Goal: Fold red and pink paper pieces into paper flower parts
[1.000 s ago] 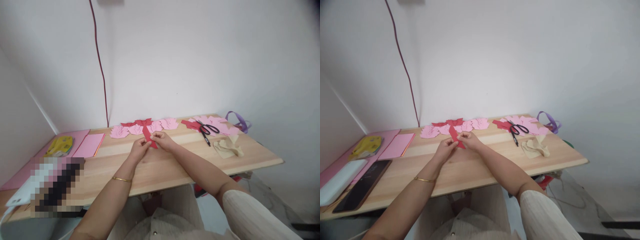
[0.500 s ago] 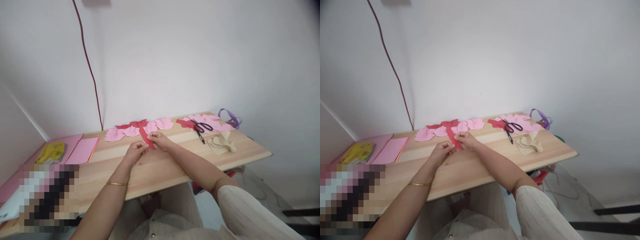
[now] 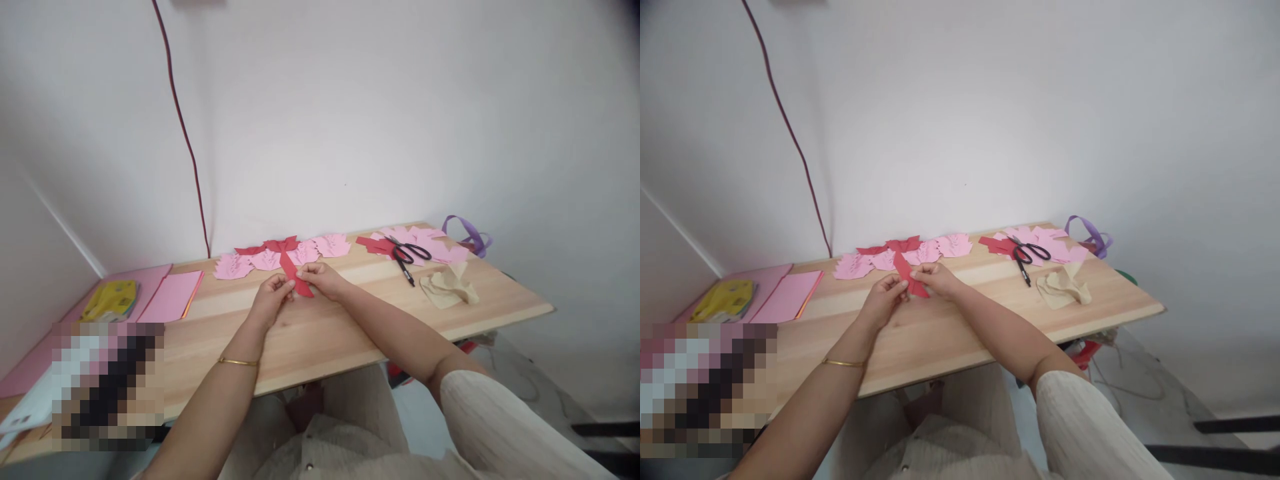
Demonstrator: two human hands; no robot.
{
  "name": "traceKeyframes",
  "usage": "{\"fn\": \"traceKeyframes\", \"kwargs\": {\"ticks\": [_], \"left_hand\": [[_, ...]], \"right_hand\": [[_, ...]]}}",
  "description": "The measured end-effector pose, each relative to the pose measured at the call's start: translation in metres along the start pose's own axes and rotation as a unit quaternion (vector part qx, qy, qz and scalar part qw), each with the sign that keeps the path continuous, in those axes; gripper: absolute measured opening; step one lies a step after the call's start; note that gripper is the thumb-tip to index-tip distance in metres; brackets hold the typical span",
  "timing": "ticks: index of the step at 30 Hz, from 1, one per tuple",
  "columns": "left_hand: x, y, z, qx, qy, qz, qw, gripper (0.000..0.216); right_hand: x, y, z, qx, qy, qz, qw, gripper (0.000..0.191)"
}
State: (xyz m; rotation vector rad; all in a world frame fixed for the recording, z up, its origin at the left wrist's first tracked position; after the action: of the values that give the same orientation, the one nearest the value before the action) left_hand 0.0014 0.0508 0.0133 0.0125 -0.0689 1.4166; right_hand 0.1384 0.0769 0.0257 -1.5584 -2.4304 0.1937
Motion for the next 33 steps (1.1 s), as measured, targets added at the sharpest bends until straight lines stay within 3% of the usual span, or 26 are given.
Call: {"fn": "traceKeyframes", "kwargs": {"ticks": [11, 15, 20, 33], "left_hand": [[0.004, 0.006, -0.003, -0.036, 0.0, 0.041, 0.999, 0.023], [0.004, 0.009, -0.002, -0.044, -0.002, 0.054, 0.998, 0.023], [0.006, 0.011, -0.002, -0.047, -0.016, 0.068, 0.996, 0.023], [0.003, 0.003, 0.002, -0.023, -0.025, 0.032, 0.999, 0.027]], "right_hand": [[0.0, 0.0, 0.004, -0.077, 0.01, -0.018, 0.997, 0.035], [0.002, 0.004, 0.001, -0.088, 0.031, 0.003, 0.996, 0.035], [0.001, 0.012, -0.017, -0.17, 0.105, 0.071, 0.977, 0.03], [-0.003, -0.005, -0.014, -0.211, 0.1, -0.009, 0.972, 0.028]]}}
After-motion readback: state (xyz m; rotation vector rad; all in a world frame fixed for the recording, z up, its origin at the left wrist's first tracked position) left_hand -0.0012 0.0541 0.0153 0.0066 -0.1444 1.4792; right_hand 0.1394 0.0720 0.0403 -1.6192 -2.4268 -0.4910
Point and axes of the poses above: each hand's wrist, its own x-axis towards the middle knuckle, its own y-axis out of the back of the hand, z = x × y, the point moved 6 cm from there along x, towards the middle knuckle, and after that the axes turned 7 degrees about x, right-handed, at the moved point
